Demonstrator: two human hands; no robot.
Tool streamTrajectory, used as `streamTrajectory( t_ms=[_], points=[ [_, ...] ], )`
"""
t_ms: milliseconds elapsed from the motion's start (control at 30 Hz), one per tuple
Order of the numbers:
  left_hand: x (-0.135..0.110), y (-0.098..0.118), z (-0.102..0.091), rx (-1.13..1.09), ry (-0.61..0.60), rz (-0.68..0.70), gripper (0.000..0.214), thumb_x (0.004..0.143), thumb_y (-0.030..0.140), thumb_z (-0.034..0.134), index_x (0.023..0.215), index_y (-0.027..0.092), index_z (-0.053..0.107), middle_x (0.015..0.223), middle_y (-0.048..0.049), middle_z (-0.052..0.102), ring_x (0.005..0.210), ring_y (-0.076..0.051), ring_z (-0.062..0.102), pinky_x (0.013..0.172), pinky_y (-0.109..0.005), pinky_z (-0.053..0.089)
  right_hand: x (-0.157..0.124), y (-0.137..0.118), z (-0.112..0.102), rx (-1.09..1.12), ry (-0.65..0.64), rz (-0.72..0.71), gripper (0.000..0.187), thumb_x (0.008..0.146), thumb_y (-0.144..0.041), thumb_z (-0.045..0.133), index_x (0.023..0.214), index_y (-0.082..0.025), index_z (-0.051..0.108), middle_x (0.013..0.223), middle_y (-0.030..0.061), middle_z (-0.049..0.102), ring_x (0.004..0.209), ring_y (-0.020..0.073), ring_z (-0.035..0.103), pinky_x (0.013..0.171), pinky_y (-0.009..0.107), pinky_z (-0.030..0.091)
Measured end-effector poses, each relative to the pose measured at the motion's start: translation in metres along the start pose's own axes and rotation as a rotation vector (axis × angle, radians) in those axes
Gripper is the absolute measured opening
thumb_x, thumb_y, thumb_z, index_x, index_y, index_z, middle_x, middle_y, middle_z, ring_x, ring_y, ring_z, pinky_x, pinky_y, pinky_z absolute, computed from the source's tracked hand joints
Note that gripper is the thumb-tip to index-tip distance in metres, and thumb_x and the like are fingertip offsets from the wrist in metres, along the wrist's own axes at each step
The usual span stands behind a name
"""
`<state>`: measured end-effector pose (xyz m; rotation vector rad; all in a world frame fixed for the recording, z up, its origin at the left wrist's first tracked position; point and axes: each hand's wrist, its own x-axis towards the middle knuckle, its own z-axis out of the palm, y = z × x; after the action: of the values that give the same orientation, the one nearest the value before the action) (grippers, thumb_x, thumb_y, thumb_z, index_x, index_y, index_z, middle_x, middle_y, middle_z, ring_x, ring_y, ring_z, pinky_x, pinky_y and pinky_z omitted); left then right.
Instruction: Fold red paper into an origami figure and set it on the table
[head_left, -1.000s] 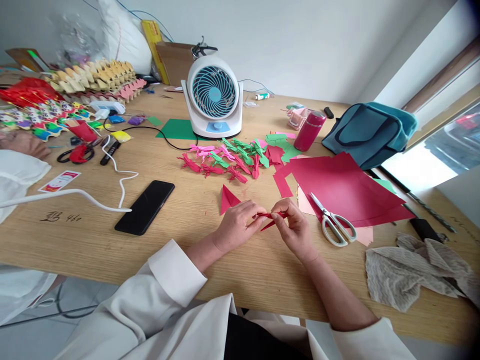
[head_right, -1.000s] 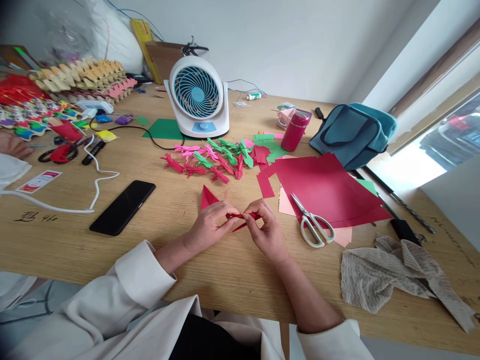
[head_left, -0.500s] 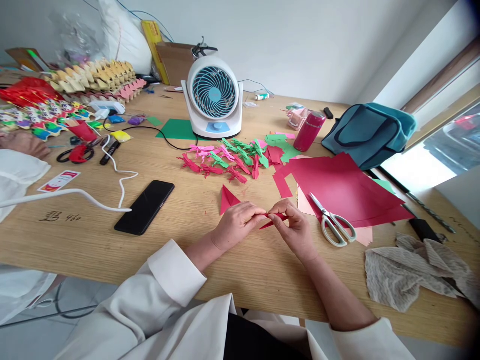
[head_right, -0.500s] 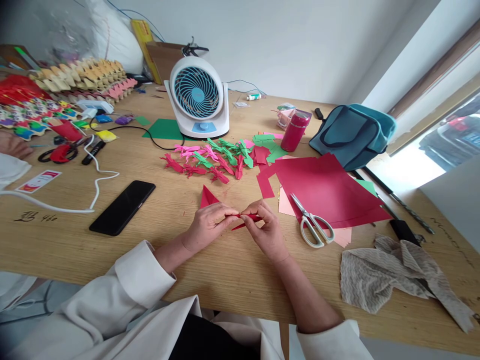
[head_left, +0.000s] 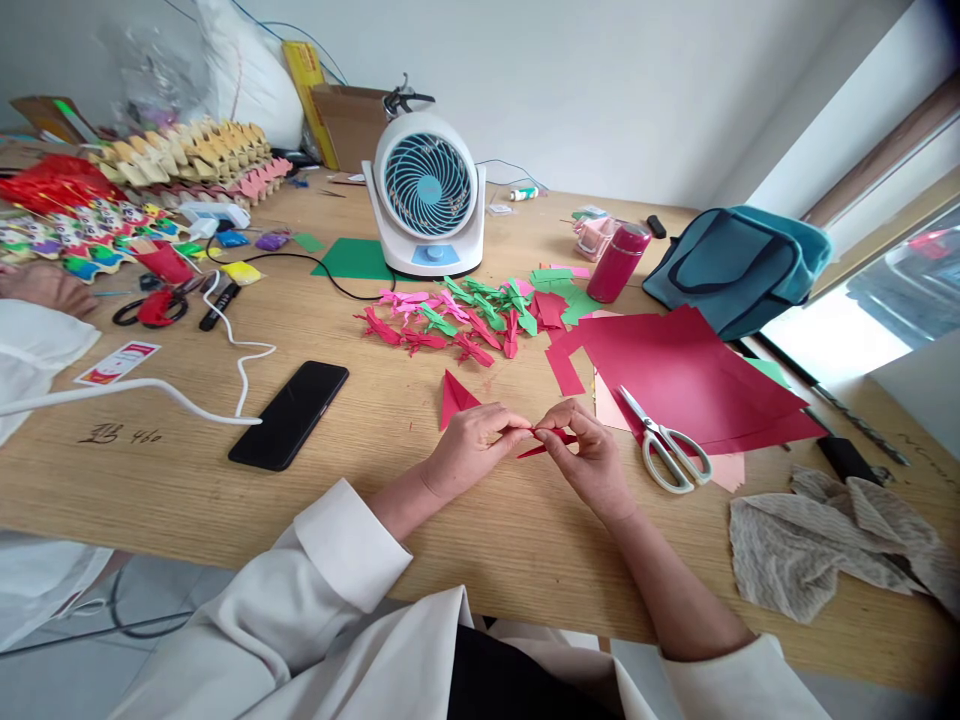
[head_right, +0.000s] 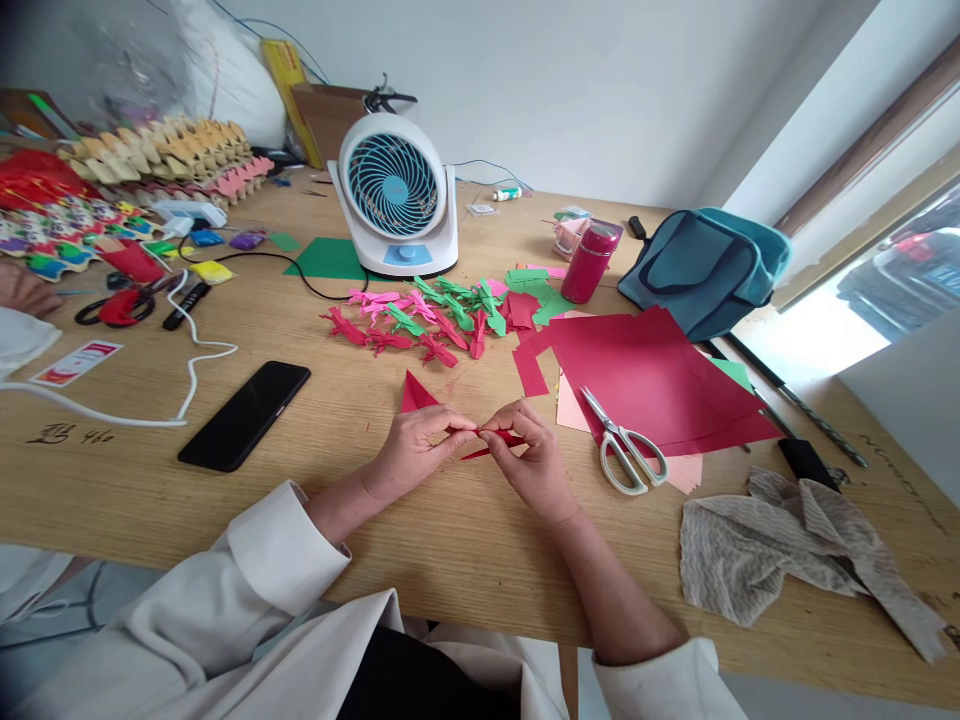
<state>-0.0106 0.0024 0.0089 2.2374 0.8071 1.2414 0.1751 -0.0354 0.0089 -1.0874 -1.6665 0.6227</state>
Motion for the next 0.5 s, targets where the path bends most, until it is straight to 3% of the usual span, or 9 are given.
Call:
streamTrajectory(
  t_ms=[300, 500],
  points=[
    [-0.0008, -0.0037, 0.0021, -0.082, -0.152, -0.073, 0.007, 0.092, 0.015, 0.058, 0.088, 0.018, 0.063, 0.082, -0.0003, 0.064, 0.076, -0.012, 0.061, 0.070, -0.022, 0.047, -0.0010, -0.0033, 0.0013, -0.086, -0.037, -0.053, 0.007, 0.093, -0.018, 0.058, 0.088, -0.022, 0.058, 0.088, 0.0030, 0.056, 0.080, 0.0159, 0.055, 0.062, 0.029, 0.047],
    [0.0014, -0.0021, 0.0018, -0.145, -0.132, -0.086, 0.009, 0.092, 0.016, 0.058, 0.084, 0.017, 0.062, 0.088, -0.0037, 0.060, 0.085, -0.015, 0.059, 0.071, -0.023, 0.048, -0.0013, -0.0013, 0.0025, -0.128, -0.034, -0.084, 0.009, 0.092, -0.016, 0.057, 0.085, -0.022, 0.056, 0.086, 0.0029, 0.056, 0.079, 0.0162, 0.054, 0.063, 0.031, 0.046]
  ],
)
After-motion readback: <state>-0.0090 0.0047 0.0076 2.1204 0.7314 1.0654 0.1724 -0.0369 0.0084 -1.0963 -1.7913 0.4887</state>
